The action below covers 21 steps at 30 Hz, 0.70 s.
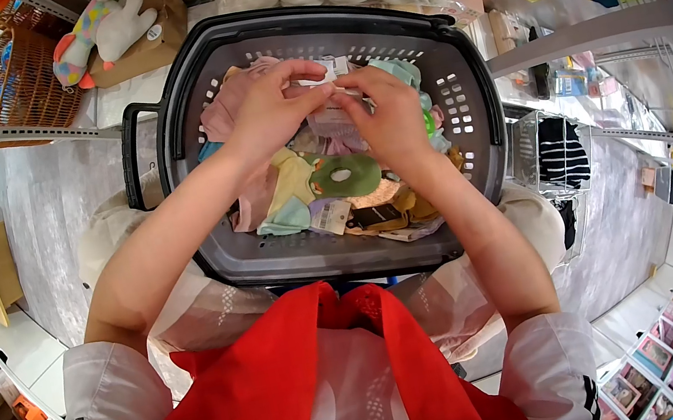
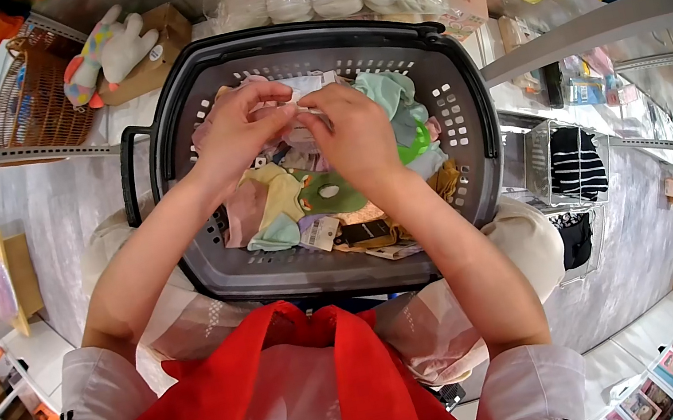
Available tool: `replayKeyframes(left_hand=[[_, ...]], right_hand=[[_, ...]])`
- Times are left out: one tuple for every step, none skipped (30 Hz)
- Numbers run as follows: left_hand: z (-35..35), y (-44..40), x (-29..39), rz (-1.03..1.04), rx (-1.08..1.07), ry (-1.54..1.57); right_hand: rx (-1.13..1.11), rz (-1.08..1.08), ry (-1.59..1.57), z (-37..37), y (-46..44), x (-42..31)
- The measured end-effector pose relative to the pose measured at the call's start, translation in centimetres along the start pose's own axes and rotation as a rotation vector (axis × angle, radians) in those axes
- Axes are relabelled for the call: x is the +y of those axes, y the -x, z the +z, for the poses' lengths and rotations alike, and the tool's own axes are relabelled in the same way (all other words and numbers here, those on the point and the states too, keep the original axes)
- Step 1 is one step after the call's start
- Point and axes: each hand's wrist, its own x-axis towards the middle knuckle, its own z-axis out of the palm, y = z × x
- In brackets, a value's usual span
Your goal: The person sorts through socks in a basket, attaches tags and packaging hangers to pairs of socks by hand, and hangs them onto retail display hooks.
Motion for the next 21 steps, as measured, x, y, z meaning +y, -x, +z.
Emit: replayKeyframes(left_hand=[[0.2, 0.1, 0.2, 0.049, -0.004, -0.026], [0.4, 0.1, 0.5, 0.098, -0.009, -0.052], [0.5, 0.2, 0.6, 0.148, -0.012, -0.078], [0.5, 0.1, 0.6, 0.247, -0.004, -0.17], [0.5, 0.0, 0.5, 0.347, 0.004, -0.261], [0.5, 0.0, 0.4, 0.445, 0.013, -0.353], [0.4, 0.0, 0.5, 0.448, 0.015, -0.378], [0.3, 0.0, 0.6, 0.452, 0.018, -0.402], [0.2, 0.0, 0.8, 0.455, 0.02, -0.426], [0.1, -0.1, 0.9, 0.438, 0.009, -0.418], [0.0, -0.1, 1.1, 0.42, -0.002, -0.411], [-0.2, -0.2, 1.2, 0.403, -0.012, -0.403], [-0.2, -0.3, 1.2, 0.404, -0.018, -0.401], [-0.2, -0.3, 1.1, 0.405, -0.024, -0.398], [-0.3, -0.4, 1.1, 0.406, -0.031, -0.394], [-0.3, -0.5, 1.0, 0.413, -0.032, -0.4], [-0.4, -0.6, 0.8, 0.419, -0.034, -0.406], [-0.5, -0.7, 0.7, 0.427, -0.036, -0.413], [-0.5, -0.8, 0.6, 0.374, -0.046, -0.359], [-0.6, -0.8, 0.6, 0.321, -0.055, -0.304], [-0.6, -0.8, 0.5, 0.269, -0.065, -0.25]], right_hand=[[0.004, 0.014, -0.024, 0.0, 0.0, 0.0], [0.007, 0.028, -0.047, 0.0, 0.0, -0.1], [0.023, 0.05, -0.095, 0.0, -0.1, -0.1], [0.04, 0.072, -0.144, -0.1, -0.2, -0.1], [0.055, 0.094, -0.192, 0.0, -0.3, -0.1], [0.048, 0.125, -0.23, 0.0, -0.3, -0.1], [0.042, 0.156, -0.267, 0.0, -0.4, -0.1], [0.036, 0.187, -0.304, 0.0, -0.4, -0.1], [0.008, 0.211, -0.288, -0.2, -0.4, -0.1], [-0.02, 0.235, -0.273, -0.3, -0.3, 0.0], [-0.049, 0.258, -0.257, -0.4, -0.2, -0.1], [-0.051, 0.291, -0.286, -0.4, -0.2, -0.1], [-0.053, 0.324, -0.315, -0.3, -0.2, -0.2], [-0.055, 0.358, -0.344, -0.3, -0.1, -0.3], [-0.059, 0.401, -0.375, -0.4, -0.1, -0.5], [-0.064, 0.445, -0.406, -0.5, -0.2, -0.7], [-0.068, 0.489, -0.438, -0.6, -0.2, -0.8], [-0.068, 0.5, -0.438, -0.6, -0.3, -0.8], [-0.068, 0.512, -0.437, -0.7, -0.4, -0.7], [-0.067, 0.523, -0.436, -0.7, -0.5, -0.7], [-0.063, 0.499, -0.484, -0.7, -0.5, -0.7]])
